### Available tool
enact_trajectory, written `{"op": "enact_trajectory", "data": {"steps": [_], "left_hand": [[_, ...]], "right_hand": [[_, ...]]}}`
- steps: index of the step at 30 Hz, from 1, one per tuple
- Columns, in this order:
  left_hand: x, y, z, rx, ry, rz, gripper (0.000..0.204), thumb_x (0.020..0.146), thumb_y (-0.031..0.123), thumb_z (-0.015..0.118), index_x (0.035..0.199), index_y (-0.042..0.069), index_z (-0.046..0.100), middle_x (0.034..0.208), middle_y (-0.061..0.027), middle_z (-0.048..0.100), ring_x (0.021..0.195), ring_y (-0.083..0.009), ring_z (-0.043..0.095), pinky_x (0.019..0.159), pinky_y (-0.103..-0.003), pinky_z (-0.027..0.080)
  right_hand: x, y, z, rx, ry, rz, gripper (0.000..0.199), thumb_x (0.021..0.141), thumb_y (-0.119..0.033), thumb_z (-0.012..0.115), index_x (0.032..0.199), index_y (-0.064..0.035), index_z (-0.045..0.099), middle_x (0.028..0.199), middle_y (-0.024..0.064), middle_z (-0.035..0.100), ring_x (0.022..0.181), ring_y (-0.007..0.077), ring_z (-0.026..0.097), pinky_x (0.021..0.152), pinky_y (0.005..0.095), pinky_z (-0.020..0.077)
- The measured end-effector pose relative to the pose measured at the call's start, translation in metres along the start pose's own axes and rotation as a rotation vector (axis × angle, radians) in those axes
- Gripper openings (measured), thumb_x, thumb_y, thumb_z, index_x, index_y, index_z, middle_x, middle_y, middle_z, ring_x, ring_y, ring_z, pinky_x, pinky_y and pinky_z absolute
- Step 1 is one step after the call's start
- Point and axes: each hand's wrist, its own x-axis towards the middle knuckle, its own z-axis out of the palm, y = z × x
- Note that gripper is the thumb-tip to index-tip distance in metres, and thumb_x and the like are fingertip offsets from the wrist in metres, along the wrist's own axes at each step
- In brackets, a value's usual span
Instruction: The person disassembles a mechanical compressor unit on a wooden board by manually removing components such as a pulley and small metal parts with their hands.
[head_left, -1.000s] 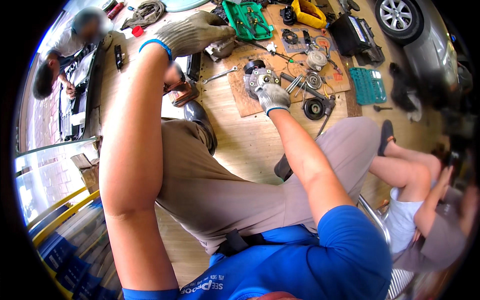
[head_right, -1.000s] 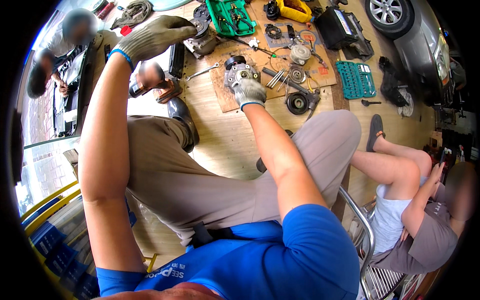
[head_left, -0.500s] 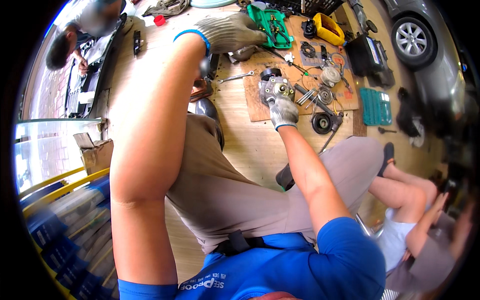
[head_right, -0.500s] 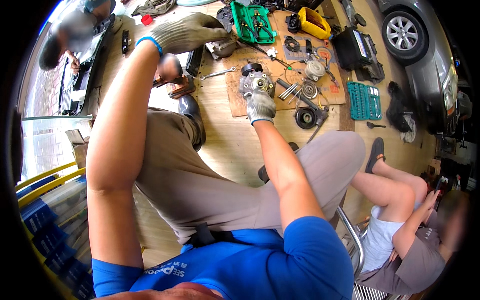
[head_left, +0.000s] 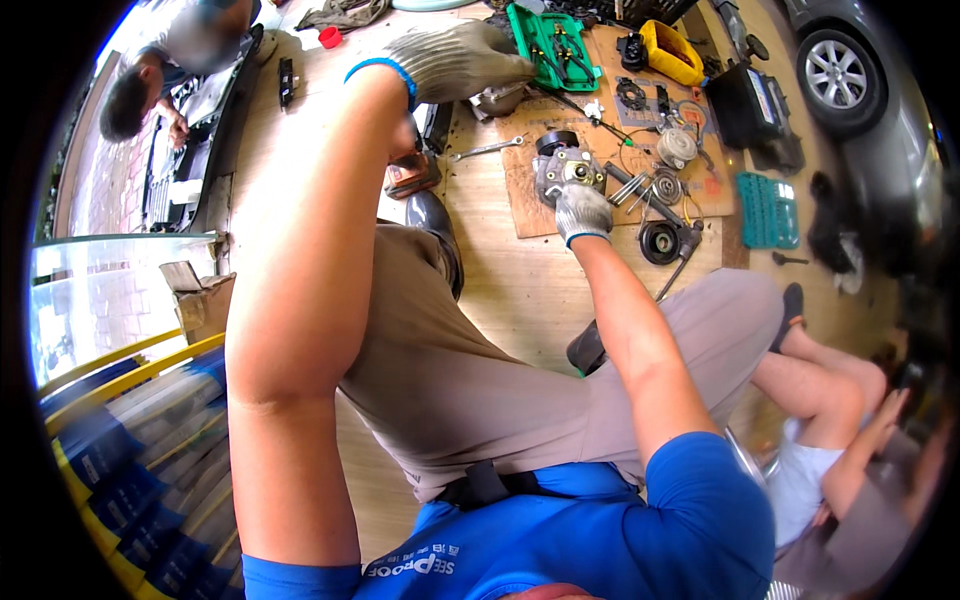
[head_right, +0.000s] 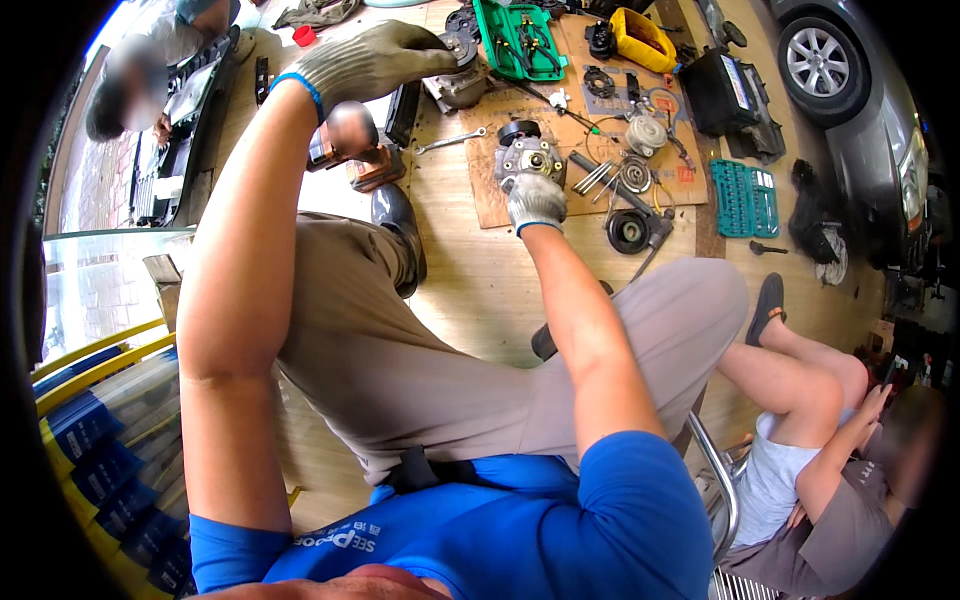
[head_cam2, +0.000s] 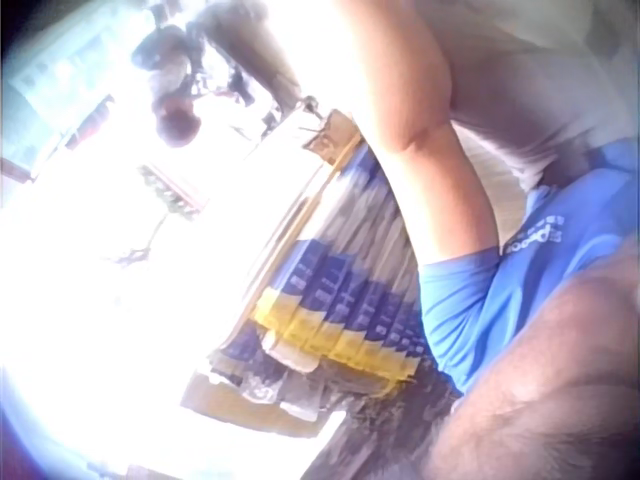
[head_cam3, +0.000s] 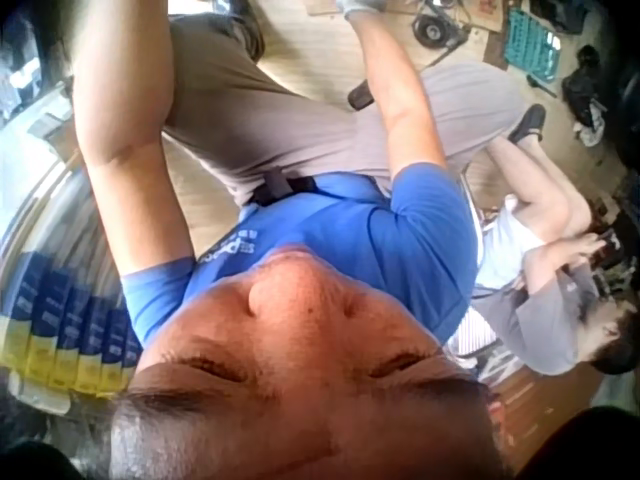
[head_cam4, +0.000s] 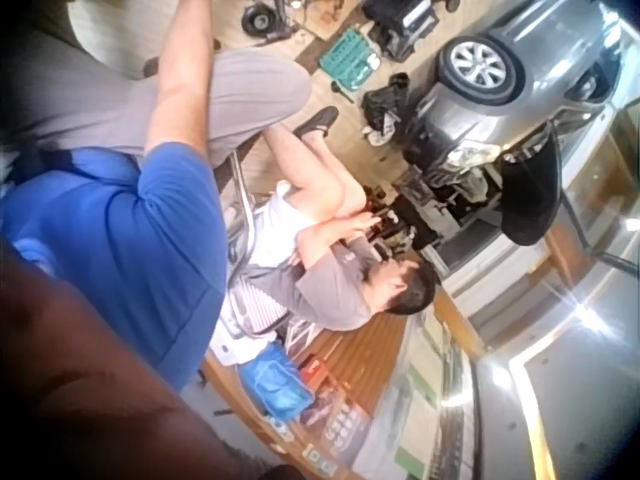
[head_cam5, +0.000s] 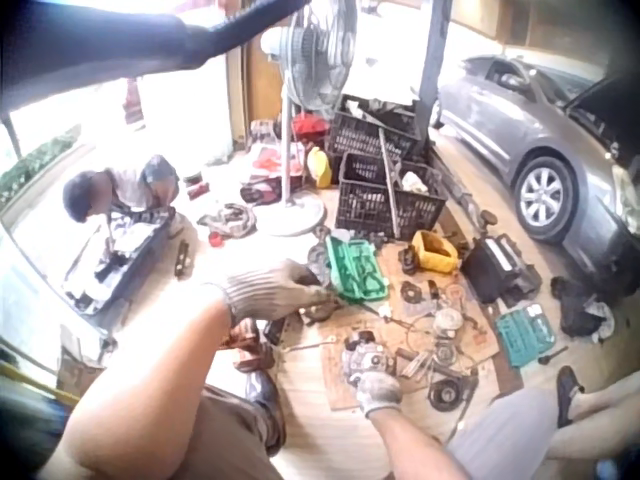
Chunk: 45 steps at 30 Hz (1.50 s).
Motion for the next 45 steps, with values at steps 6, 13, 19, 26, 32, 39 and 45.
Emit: {"op": "enact_trajectory", "data": {"steps": [6,13,19,26,32,39,45], "left_hand": [[0.004,-0.017,0.003,-0.092,0.0,0.065,0.055,0.1,0.046,0.055,0.125,-0.002,0.065,0.119,-0.0231,0.069,0.108,-0.0342,0.066,0.098,-0.039,0.05],[-0.003,-0.007,0.002,-0.121,0.033,-0.017,0.055,0.1,0.046,0.055,0.12,-0.004,0.066,0.112,-0.0239,0.07,0.102,-0.0338,0.067,0.095,-0.04,0.05],[0.0,-0.007,0.003,-0.11,0.011,-0.012,0.051,0.101,0.042,0.055,0.12,-0.003,0.066,0.113,-0.0222,0.07,0.102,-0.0316,0.067,0.095,-0.04,0.05],[0.001,-0.02,0.004,-0.074,0.044,0.229,0.047,0.1,0.04,0.057,0.119,-0.003,0.067,0.111,-0.0198,0.071,0.101,-0.0298,0.067,0.095,-0.038,0.051],[0.002,-0.007,0.001,-0.123,-0.018,0.0,0.047,0.101,0.04,0.057,0.118,-0.003,0.068,0.111,-0.0184,0.072,0.101,-0.0281,0.067,0.096,-0.036,0.051],[0.003,-0.021,0.006,-0.13,0.023,0.067,0.048,0.098,0.049,0.056,0.12,0.008,0.071,0.112,-0.0205,0.071,0.098,-0.0328,0.068,0.09,-0.04,0.051],[0.0,-0.012,0.003,-0.097,0.028,0.174,0.041,0.102,0.035,0.056,0.119,-0.001,0.068,0.111,-0.0188,0.071,0.099,-0.0283,0.066,0.093,-0.037,0.051]], "right_hand": [[-0.004,0.003,0.008,-0.017,0.046,-0.008,0.035,0.094,-0.037,0.059,0.095,-0.0061,0.075,0.096,0.0174,0.074,0.093,0.0339,0.072,0.081,0.0465,0.0577],[0.003,0.0,-0.015,0.039,-0.011,0.018,0.046,0.093,-0.049,0.058,0.103,-0.0076,0.076,0.102,0.0176,0.074,0.1,0.0338,0.071,0.086,0.0462,0.0568],[0.001,-0.003,-0.014,0.074,-0.11,0.082,0.032,0.093,-0.032,0.058,0.105,-0.0081,0.076,0.108,0.02,0.073,0.102,0.0372,0.071,0.089,0.0477,0.0567],[-0.002,-0.004,-0.013,0.061,-0.054,0.06,0.031,0.092,-0.03,0.058,0.105,-0.0082,0.076,0.106,0.0206,0.073,0.102,0.0381,0.07,0.088,0.0472,0.0568],[0.005,-0.002,-0.023,0.144,-0.093,0.134,0.031,0.093,-0.028,0.056,0.107,-0.0084,0.076,0.112,0.0205,0.072,0.107,0.0383,0.069,0.092,0.0482,0.0554],[0.005,-0.002,-0.009,0.238,-0.034,0.203,0.031,0.094,-0.022,0.053,0.108,-0.0067,0.075,0.112,0.0225,0.071,0.107,0.0381,0.069,0.09,0.049,0.0563],[0.004,0.0,-0.014,0.082,-0.113,0.107,0.033,0.095,-0.032,0.057,0.108,-0.0078,0.075,0.112,0.0213,0.071,0.107,0.0375,0.069,0.091,0.0476,0.056]]}}
